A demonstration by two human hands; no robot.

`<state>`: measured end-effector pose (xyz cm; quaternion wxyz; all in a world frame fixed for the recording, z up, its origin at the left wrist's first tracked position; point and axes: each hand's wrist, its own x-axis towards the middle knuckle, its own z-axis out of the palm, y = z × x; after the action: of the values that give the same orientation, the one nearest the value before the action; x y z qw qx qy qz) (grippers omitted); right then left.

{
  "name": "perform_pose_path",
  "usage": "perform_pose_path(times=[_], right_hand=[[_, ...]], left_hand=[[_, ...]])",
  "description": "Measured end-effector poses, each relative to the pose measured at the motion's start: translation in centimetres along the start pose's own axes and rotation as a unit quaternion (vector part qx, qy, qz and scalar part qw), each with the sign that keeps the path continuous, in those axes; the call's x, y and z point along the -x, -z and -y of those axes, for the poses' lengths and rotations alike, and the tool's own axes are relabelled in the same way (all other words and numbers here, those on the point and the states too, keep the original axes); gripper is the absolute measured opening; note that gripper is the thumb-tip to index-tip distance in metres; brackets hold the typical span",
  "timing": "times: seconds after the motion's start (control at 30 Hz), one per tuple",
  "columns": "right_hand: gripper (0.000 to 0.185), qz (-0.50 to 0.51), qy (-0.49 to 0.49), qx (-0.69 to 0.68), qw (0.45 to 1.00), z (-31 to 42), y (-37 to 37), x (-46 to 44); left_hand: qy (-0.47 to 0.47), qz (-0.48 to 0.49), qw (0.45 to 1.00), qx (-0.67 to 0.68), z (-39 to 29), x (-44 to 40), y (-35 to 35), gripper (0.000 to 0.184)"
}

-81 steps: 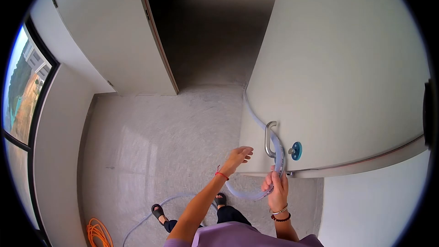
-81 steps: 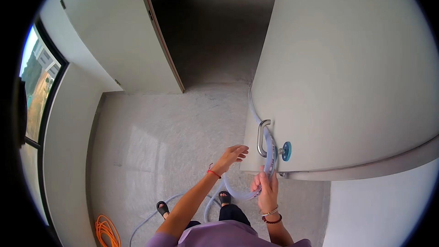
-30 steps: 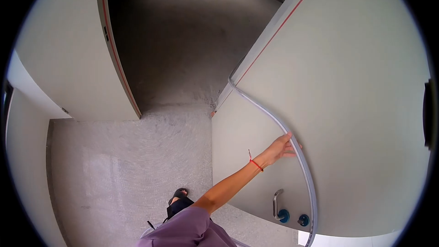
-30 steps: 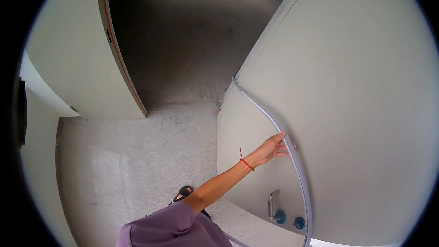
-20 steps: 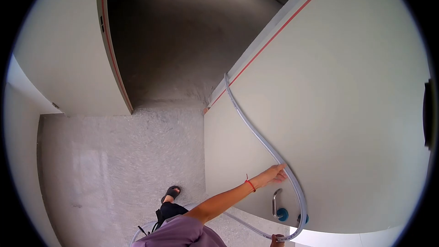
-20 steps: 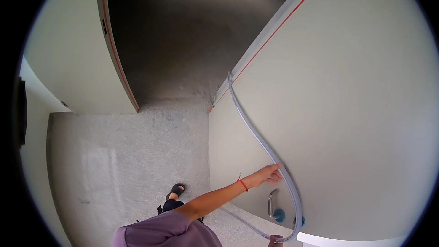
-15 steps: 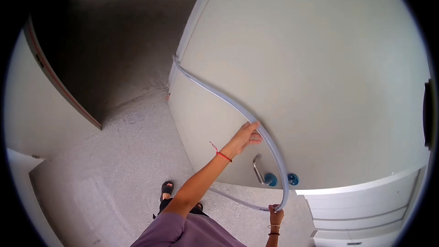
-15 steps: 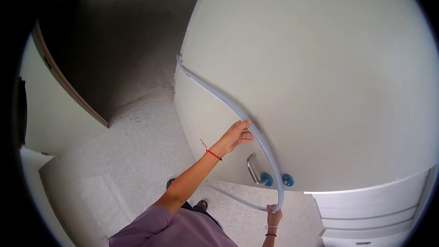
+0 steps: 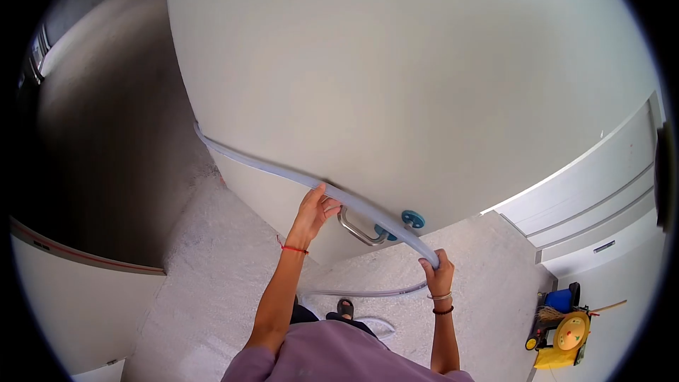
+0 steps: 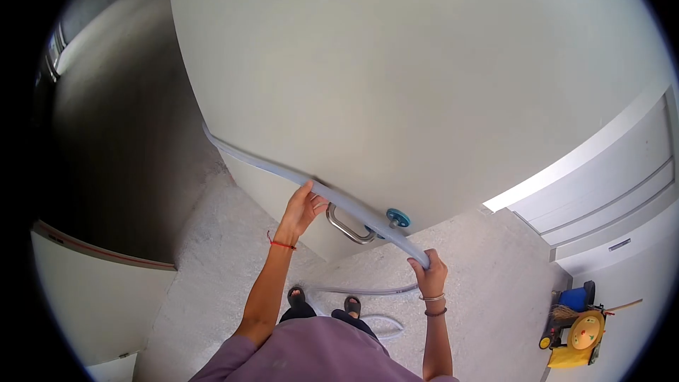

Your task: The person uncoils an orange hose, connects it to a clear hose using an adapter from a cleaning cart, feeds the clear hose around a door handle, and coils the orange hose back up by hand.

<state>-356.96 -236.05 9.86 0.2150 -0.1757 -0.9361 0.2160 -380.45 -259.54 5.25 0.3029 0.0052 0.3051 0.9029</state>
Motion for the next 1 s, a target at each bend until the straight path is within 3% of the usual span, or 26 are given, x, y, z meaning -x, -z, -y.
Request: perform_pose_path(times=[0.17,0.27,0.43,0.77,0.83,1.0], right_hand=[[0.036,0.120,-0.006,0.052,0.991,-5.1,-5.6,1.1],[0.033,0.110,-0.033,0.001,0.993,-5.0,-7.6,1.0],[0.034,0.114,0.004,-0.023,0.993,-4.1,-10.0,-0.2],[0.050,0.155,-0.010,-0.064,0.986,-1.2,-12.8,-1.2],[0.058,0.125,0.035,-0.059,0.990,-0.7,-12.3,-1.6],[0.059,0.071,0.019,-0.070,0.995,-3.1,-11.9,-0.2]], left_hand=[[0.002,-0.045,0.996,-0.079,1.3,-0.7,1.2,0.031],[-0.006,-0.056,0.991,-0.122,1.5,-0.4,0.9,0.035],[0.029,-0.033,0.988,-0.145,1.7,-0.7,1.5,0.039],[0.019,-0.073,0.994,-0.085,3.1,-1.3,3.0,0.045],[0.016,-0.093,0.992,-0.080,3.3,-1.1,2.7,0.046],[0.034,-0.116,0.991,-0.052,3.7,-1.3,4.6,0.050]])
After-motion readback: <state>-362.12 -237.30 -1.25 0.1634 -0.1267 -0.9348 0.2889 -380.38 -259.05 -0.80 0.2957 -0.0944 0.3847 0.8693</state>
